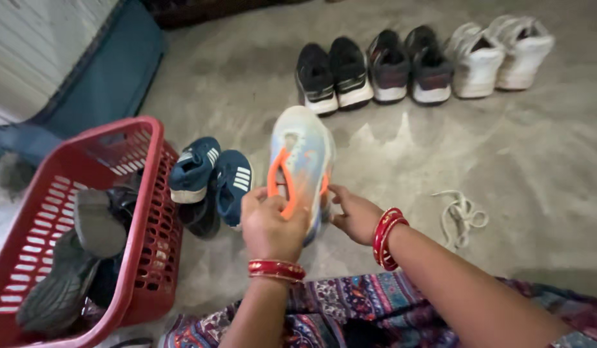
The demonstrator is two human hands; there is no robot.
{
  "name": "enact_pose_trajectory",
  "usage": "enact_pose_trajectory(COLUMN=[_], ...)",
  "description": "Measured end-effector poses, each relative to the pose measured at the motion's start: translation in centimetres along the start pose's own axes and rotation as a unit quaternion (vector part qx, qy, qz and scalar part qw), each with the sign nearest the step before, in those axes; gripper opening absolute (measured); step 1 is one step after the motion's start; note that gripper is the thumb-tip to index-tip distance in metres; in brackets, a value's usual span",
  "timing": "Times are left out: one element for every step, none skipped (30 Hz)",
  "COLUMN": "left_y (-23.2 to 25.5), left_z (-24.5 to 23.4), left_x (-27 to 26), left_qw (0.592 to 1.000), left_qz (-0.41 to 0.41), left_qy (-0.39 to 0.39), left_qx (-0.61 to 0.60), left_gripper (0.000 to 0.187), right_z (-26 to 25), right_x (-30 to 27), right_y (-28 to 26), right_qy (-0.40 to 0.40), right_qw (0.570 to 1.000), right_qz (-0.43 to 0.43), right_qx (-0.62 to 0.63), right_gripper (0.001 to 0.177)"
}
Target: The person sits on the floor and laces a pair of light blue and orange sneakers by threading white laces through the eyelets and tying them. The person then moves to the second shoe and repeats the lacing process.
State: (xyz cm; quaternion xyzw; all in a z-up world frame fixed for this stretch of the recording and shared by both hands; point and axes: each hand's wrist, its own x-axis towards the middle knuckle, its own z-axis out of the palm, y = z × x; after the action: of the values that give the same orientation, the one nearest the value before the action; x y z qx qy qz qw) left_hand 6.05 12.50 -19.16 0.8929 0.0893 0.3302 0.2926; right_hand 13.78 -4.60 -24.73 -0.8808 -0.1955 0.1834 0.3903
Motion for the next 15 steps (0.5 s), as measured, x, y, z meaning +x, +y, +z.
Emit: enact_pose_trajectory(left_y=[1.3,2.4,3.4,4.3,5.0,5.4,5.5,5.4,5.2,4.9,4.4,3.8,3.2,2.2,0.9], left_z=[0.3,0.7,1.2,2.0,2.8,3.5,4.4,5.1,5.8,6.5,7.1,7.8,8.7,9.4,10.0], left_x=[0.1,-0.1,-0.2,-0.3,-0.5,-1.1,-1.8,-2.6,-3.6,-4.3,-5.1,-5.7,-6.1,-6.8,-7.2], left_qw=[1.0,0.998,0.996,0.993,0.989,0.978,0.96,0.938,0.939,0.94,0.95,0.958,0.965,0.973,0.98], left_qz=[-0.012,-0.025,-0.023,-0.022,-0.02,-0.066,-0.109,-0.153,-0.141,-0.127,-0.1,-0.071,-0.042,-0.031,-0.02], left_qy=[-0.025,-0.055,-0.082,-0.112,-0.141,-0.198,-0.254,-0.309,-0.313,-0.315,-0.295,-0.276,-0.257,-0.229,-0.2], left_qx=[-0.007,-0.015,-0.018,-0.024,-0.03,-0.029,-0.028,-0.024,-0.022,-0.018,0.0,0.019,0.038,0.021,0.003], left_gripper=[0.029,0.029,0.029,0.029,0.029,0.029,0.03,0.03,0.031,0.033,0.032,0.031,0.03,0.031,0.032], right_z=[-0.8,-1.8,-2.9,-4.3,-6.2,-8.0,-10.2,-12.0,-13.2,-14.4,-14.4,-14.1,-13.5,-12.2,-10.9], right_x=[-0.7,-1.8,-2.8,-4.0,-5.0,-6.0,-7.0,-7.7,-8.5,-9.1,-9.7,-10.2,-9.9,-9.5,-9.1], right_y=[-0.1,0.3,0.8,1.6,2.6,3.9,5.5,7.0,8.5,9.9,11.2,12.3,13.2,13.9,14.4], right_qy=[0.019,0.023,0.027,0.031,0.005,-0.027,-0.043,-0.057,-0.025,0.008,0.032,0.057,0.081,0.034,-0.015], right_qw=[1.0,0.998,0.995,0.991,0.987,0.979,0.982,0.968,0.954,0.93,0.955,0.968,0.969,0.972,0.968], right_qz=[0.007,0.005,0.003,0.005,0.038,0.073,0.162,0.245,0.274,0.295,0.27,0.244,0.215,0.173,0.129], right_qx=[-0.02,-0.056,-0.091,-0.129,-0.159,-0.187,-0.086,0.018,0.118,0.218,0.114,0.011,-0.094,-0.156,-0.216], right_gripper=[0.073,0.069,0.066,0.063,0.057,0.052,0.047,0.043,0.045,0.047,0.047,0.047,0.047,0.044,0.042])
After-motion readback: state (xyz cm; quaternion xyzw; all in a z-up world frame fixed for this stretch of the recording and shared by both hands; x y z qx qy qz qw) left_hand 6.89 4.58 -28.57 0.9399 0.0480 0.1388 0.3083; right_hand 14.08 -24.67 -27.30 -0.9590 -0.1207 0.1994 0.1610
